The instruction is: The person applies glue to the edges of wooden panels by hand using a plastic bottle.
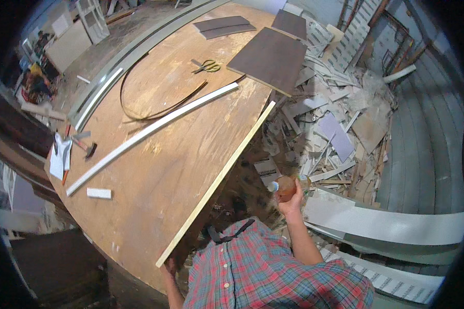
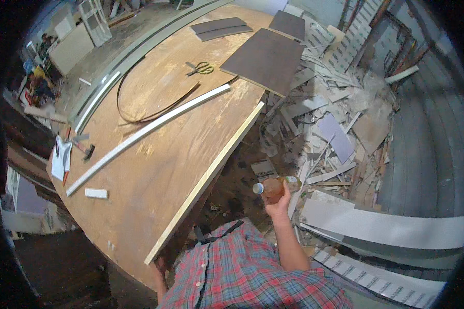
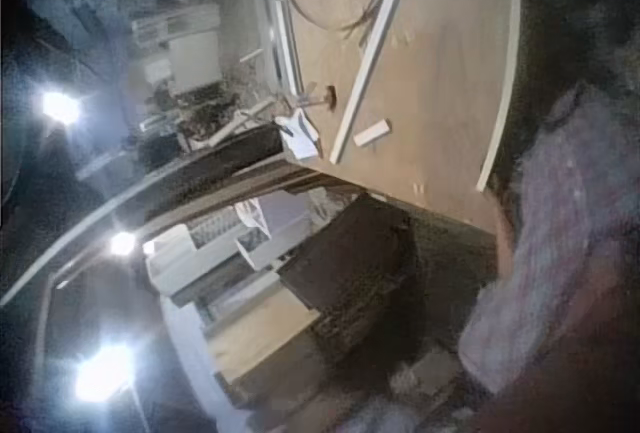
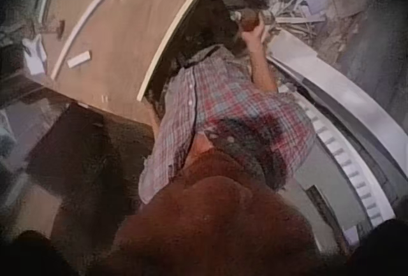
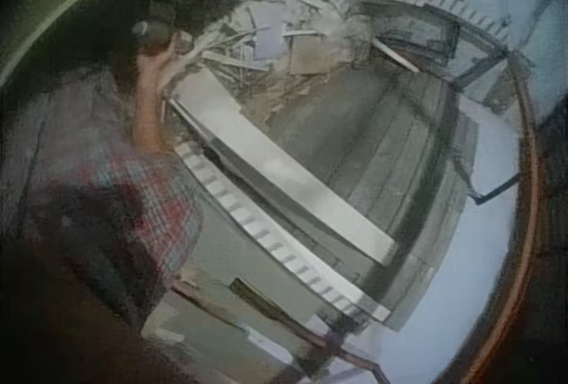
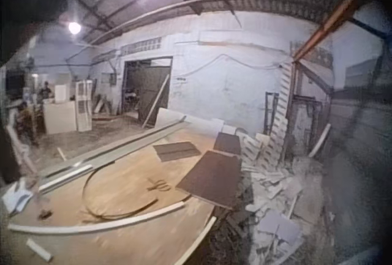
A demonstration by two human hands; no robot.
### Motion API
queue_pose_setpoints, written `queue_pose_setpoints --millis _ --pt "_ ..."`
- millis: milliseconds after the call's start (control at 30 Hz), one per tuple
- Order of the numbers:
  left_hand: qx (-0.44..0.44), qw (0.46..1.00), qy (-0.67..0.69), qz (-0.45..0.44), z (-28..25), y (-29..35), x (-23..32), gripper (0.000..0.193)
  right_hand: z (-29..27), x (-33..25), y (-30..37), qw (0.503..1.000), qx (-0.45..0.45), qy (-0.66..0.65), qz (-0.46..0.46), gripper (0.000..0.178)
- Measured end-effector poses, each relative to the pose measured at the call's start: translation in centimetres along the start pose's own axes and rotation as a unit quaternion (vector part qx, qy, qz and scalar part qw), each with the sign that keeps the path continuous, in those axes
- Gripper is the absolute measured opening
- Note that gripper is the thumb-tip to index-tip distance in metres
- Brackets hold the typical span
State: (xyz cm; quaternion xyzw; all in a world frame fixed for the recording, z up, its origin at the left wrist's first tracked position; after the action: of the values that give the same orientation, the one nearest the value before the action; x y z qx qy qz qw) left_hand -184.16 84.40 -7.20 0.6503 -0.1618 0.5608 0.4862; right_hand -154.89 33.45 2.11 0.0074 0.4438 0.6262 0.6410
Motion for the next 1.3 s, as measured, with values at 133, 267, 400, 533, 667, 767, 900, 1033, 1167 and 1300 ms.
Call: queue_pose_setpoints --millis 133,267,400,533,667,767,900,1033,1167,1300 --pt "-0.025 0.961 -0.274 -0.002 -4.4 -0.2 -2.9 0.041 0.9 1.6 -3.9 0.994 -0.050 -0.020 0.091 0.047" --pt "0.055 0.952 -0.298 0.039 1.4 2.0 4.1 0.043 1.1 0.9 -7.7 0.989 -0.109 -0.022 0.098 0.047" --pt "0.078 0.970 -0.216 0.077 5.7 4.9 9.6 0.039 2.1 1.5 -11.2 0.970 -0.202 -0.050 0.127 0.051" --pt "0.030 0.981 -0.180 0.067 9.7 5.8 14.5 0.036 4.6 2.9 -11.9 0.936 -0.287 -0.056 0.196 0.056" --pt "0.053 0.971 -0.160 0.169 17.1 5.6 21.0 0.026 5.8 4.0 -12.2 0.916 -0.325 -0.069 0.224 0.059" --pt "0.074 0.967 -0.181 0.163 19.8 4.3 23.2 0.023 4.4 3.4 -12.6 0.912 -0.341 -0.102 0.203 0.056" --pt "-0.041 0.916 -0.368 0.154 23.9 1.4 30.5 0.020 1.0 -0.1 -13.0 0.927 -0.301 -0.133 0.183 0.056" --pt "-0.144 0.866 -0.459 0.136 29.3 -1.5 34.7 0.021 -4.8 -3.6 -14.4 0.939 -0.296 -0.130 0.115 0.054" --pt "-0.210 0.821 -0.509 0.150 39.4 -2.4 34.7 0.021 -10.2 -6.6 -12.6 0.954 -0.245 -0.143 0.100 0.049" --pt "-0.181 0.845 -0.447 0.230 44.5 -2.1 36.9 0.019 -13.8 -7.9 -11.1 0.955 -0.230 -0.184 0.030 0.050"
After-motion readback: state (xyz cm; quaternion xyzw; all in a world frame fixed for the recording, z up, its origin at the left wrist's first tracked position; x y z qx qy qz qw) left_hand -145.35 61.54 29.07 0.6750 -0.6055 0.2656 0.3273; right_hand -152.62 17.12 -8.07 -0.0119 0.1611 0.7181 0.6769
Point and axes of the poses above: each hand's wrist, its own y-axis away from the middle knuckle, its own z-axis out of the palm, x = y × z, the point moved 6 cm from there along -y, towards the middle knuckle, and after that the axes turned 10 degrees about -x, right-handed, at the moved point
